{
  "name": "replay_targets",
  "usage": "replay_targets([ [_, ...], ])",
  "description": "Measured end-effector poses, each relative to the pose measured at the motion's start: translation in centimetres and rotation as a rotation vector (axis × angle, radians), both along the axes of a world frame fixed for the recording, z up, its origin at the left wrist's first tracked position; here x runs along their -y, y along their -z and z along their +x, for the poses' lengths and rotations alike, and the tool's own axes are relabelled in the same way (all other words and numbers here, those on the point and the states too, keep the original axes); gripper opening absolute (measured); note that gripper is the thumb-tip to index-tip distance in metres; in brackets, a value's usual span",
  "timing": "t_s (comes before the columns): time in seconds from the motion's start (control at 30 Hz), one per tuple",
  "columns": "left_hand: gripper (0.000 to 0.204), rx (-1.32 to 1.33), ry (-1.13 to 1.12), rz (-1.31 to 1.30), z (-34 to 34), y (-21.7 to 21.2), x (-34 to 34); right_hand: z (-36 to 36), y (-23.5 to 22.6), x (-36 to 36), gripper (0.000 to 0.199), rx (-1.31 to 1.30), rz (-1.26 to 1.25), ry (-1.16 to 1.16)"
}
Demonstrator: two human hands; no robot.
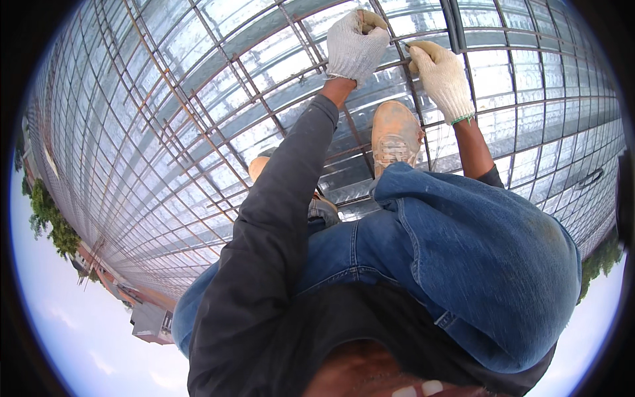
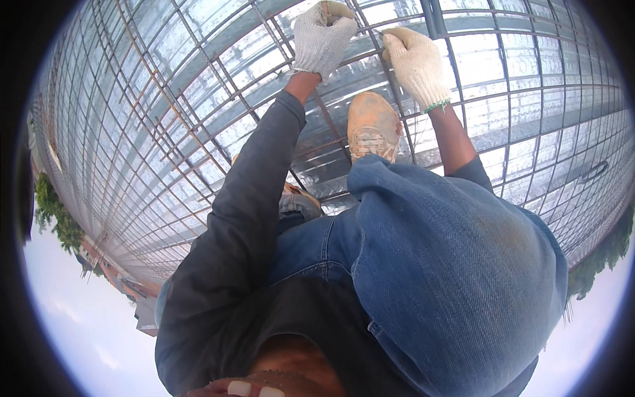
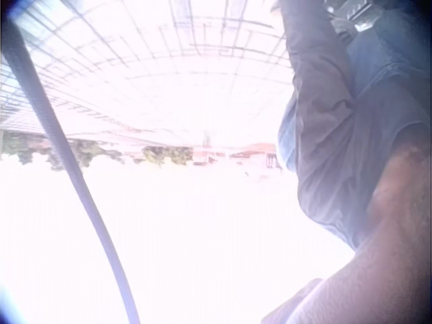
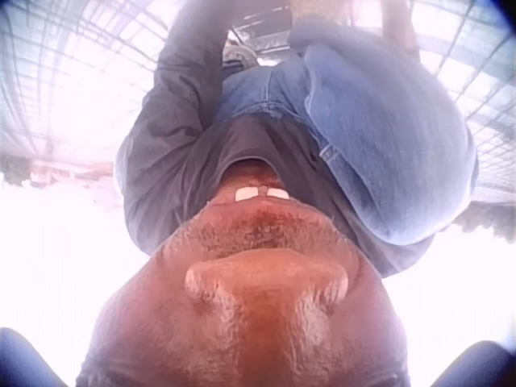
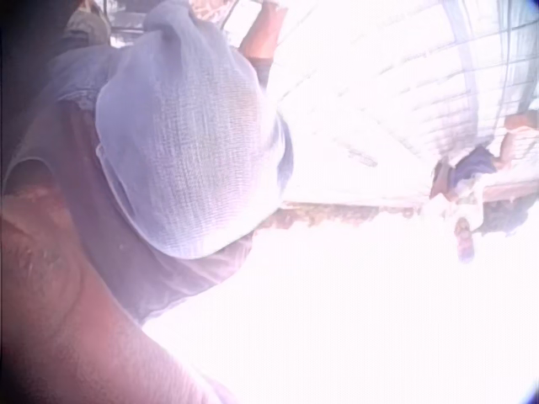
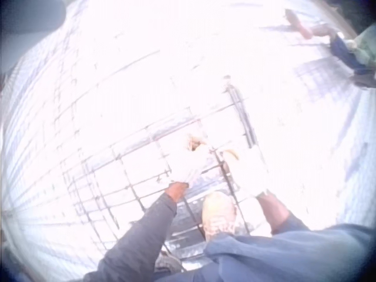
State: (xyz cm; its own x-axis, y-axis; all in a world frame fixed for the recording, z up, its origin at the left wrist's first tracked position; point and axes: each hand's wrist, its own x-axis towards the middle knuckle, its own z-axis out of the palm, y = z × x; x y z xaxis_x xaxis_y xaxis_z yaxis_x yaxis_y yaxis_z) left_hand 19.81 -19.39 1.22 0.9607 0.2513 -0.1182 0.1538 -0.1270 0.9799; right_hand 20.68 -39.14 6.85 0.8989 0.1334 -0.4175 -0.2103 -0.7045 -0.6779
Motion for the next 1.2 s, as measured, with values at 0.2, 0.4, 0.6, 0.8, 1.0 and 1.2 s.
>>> replay_targets([
  [0.2,0.012,0.046,-0.052,-0.09,-0.1,0.1,0.6,0.7,0.6,0.0,0.04,0.008,-0.008,-0.022],
  [0.4,0.013,0.024,-0.032,0.012,0.1,-0.4,0.5,0.9,-0.6,-0.8,0.042,0.038,-0.016,-0.037],
  [0.6,0.032,0.057,-0.031,0.243,-1.3,-2.0,1.2,-1.2,-4.2,-2.3,0.041,-0.206,0.191,0.137],
  [0.8,0.046,0.142,0.116,0.405,-2.0,-2.0,0.1,-2.3,-6.3,-3.5,0.043,-0.277,0.298,0.212],
  [1.0,0.04,0.26,0.253,0.744,-2.2,-0.4,-0.7,-3.1,-6.9,-5.1,0.043,-0.215,0.233,0.047],
  [1.2,0.038,0.295,0.222,0.552,-1.2,0.0,-0.8,-3.0,-7.2,-5.1,0.047,-0.185,0.337,-0.04],
])
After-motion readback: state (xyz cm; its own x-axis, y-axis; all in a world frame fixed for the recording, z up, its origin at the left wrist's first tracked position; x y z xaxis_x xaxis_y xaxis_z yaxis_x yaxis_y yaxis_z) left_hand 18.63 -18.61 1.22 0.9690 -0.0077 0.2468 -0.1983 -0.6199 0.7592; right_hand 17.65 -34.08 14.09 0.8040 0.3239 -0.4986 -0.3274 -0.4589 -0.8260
